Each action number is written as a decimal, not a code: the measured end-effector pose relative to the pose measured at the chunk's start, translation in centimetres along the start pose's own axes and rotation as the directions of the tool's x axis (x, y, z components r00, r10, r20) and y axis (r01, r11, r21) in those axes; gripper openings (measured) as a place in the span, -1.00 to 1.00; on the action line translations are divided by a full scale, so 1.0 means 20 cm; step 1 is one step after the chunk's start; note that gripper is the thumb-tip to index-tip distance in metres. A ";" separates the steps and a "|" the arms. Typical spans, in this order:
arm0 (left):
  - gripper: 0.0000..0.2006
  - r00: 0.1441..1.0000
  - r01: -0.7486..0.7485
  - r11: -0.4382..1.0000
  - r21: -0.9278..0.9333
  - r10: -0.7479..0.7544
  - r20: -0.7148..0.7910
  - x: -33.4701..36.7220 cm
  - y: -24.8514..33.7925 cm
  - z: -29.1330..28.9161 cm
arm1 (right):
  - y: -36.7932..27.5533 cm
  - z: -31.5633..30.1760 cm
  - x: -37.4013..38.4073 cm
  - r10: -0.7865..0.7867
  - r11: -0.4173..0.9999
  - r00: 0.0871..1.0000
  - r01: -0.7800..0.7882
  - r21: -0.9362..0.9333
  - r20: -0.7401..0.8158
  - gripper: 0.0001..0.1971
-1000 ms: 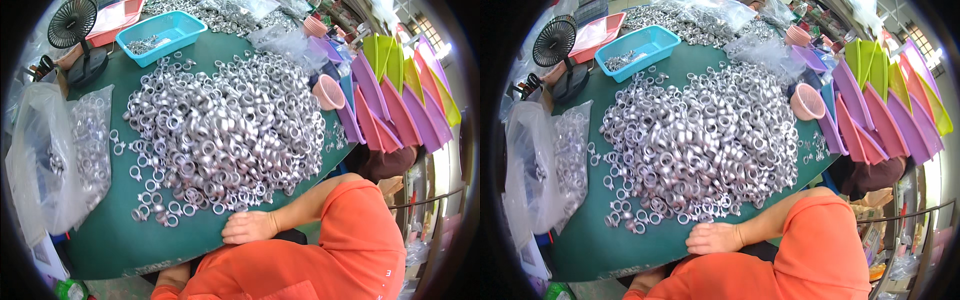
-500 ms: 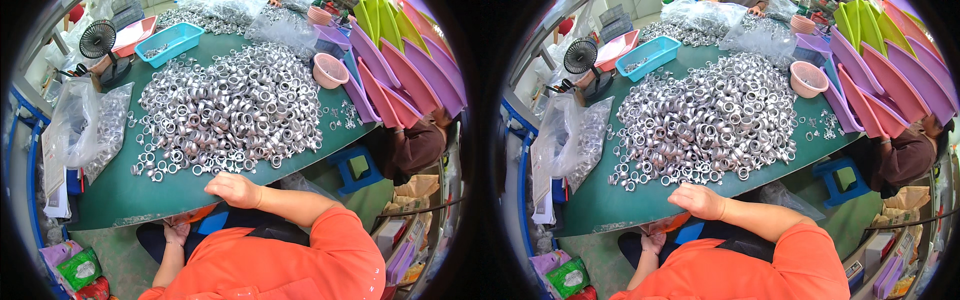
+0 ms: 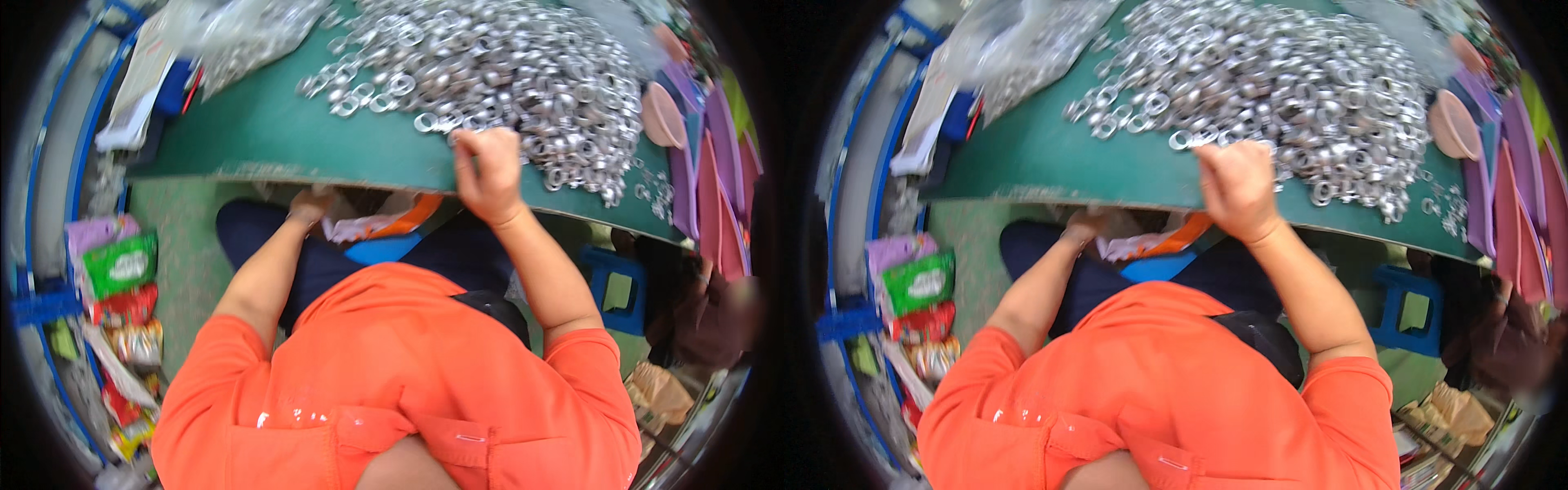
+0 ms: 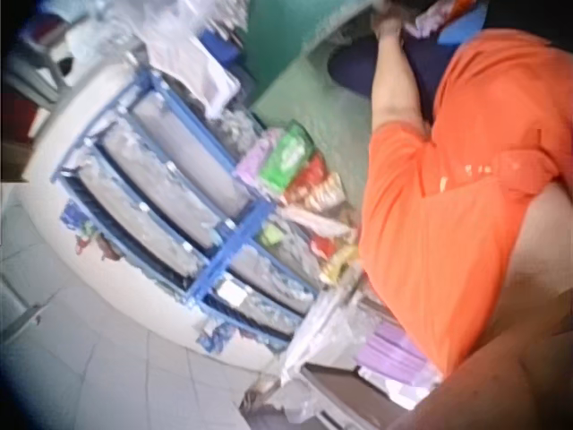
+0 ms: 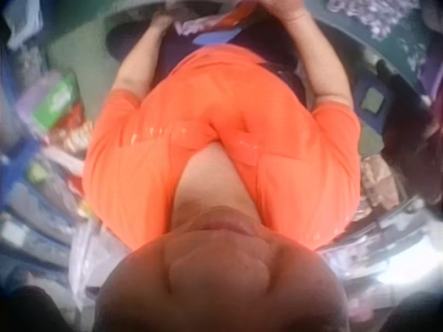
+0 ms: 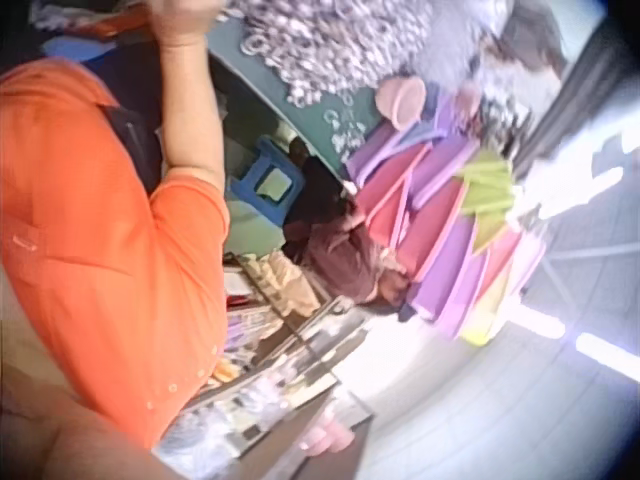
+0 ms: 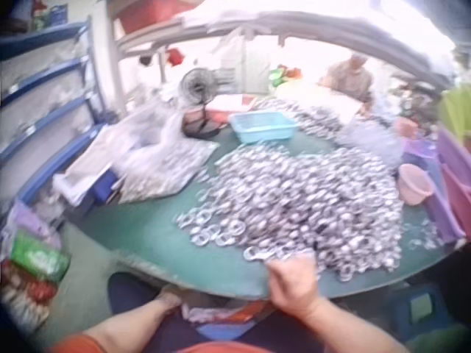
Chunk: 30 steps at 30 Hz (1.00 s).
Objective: The person picks up metal rings from a table, places them into small plastic bags, and then puts the filled bags into a larger container.
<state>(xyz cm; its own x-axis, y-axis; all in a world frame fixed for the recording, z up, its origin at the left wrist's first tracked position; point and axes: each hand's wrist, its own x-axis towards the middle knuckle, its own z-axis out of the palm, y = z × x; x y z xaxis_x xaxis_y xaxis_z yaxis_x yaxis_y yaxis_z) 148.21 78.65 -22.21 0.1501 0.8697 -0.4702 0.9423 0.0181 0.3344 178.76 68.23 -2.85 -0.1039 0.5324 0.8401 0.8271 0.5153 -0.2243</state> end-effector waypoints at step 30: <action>-0.83 0.365 -0.719 0.145 -0.680 0.911 -0.192 -0.89 0.48 -0.75 | -0.27 0.09 -0.21 -0.111 0.948 0.375 -0.237 0.212 0.920 -0.85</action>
<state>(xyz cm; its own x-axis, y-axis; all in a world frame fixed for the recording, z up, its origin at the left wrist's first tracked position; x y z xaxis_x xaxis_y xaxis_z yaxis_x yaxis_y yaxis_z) 150.05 70.81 1.57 0.8557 0.4289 0.2895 -0.1749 -0.2869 0.9419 173.70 64.40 -6.02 -0.6394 0.7604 -0.1141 0.6921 0.5045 -0.5162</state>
